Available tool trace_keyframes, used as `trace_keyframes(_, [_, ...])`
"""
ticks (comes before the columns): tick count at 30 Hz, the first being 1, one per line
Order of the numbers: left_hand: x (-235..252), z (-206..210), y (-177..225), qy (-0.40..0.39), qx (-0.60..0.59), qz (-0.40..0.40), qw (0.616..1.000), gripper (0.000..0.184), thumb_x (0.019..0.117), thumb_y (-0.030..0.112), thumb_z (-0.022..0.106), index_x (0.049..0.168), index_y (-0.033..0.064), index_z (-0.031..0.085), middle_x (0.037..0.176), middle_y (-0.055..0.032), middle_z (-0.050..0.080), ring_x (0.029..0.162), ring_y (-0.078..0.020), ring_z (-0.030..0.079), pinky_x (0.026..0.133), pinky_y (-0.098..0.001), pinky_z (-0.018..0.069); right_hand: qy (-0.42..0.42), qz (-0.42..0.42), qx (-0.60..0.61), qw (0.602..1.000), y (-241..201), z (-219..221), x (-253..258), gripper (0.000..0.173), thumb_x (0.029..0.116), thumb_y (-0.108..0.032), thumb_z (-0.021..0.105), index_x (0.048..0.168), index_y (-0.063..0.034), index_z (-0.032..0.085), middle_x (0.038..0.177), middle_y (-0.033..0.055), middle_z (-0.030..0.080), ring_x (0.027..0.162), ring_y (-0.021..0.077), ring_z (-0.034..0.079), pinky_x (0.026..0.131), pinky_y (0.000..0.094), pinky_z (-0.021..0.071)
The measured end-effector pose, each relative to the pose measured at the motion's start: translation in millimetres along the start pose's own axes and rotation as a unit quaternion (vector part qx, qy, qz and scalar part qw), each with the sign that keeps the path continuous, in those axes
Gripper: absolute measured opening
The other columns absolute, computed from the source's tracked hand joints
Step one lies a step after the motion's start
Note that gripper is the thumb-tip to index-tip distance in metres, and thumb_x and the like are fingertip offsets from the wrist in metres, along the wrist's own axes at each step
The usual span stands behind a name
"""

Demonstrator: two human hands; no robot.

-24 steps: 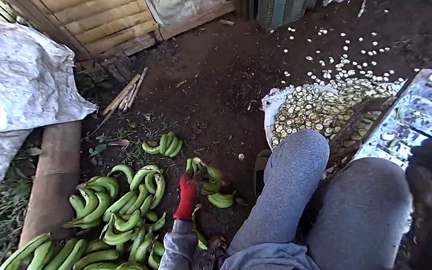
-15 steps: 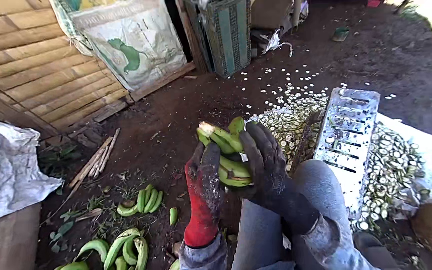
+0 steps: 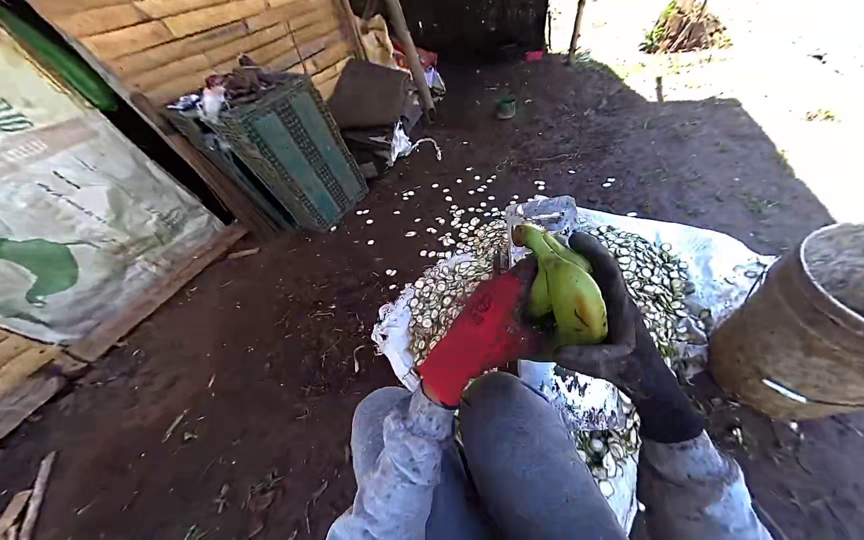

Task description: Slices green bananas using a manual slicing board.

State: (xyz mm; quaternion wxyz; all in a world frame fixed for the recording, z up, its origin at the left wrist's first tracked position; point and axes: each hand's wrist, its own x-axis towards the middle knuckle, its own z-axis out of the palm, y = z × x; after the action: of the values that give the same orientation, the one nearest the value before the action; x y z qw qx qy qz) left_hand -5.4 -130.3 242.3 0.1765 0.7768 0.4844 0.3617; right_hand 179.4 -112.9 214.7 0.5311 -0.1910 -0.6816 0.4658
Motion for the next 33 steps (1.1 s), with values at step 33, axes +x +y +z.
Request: trace_keyframes(33, [28.1,56.1,-83.9,-0.01,0.257,0.054,0.965,0.043,0.076,0.006,0.085,0.116,-0.0011,0.071,0.119,-0.0231,0.069,0.115,-0.0446,0.063,0.098,-0.0614,0.0474,-0.059,0.181,-0.274,0.943,46.3,-16.7,32.1,0.069,0.0747,-0.004,0.08,0.135,0.0014,0.047,0.112,0.0178,0.064,0.098,0.0246,0.066,0.083,0.0434,0.0568])
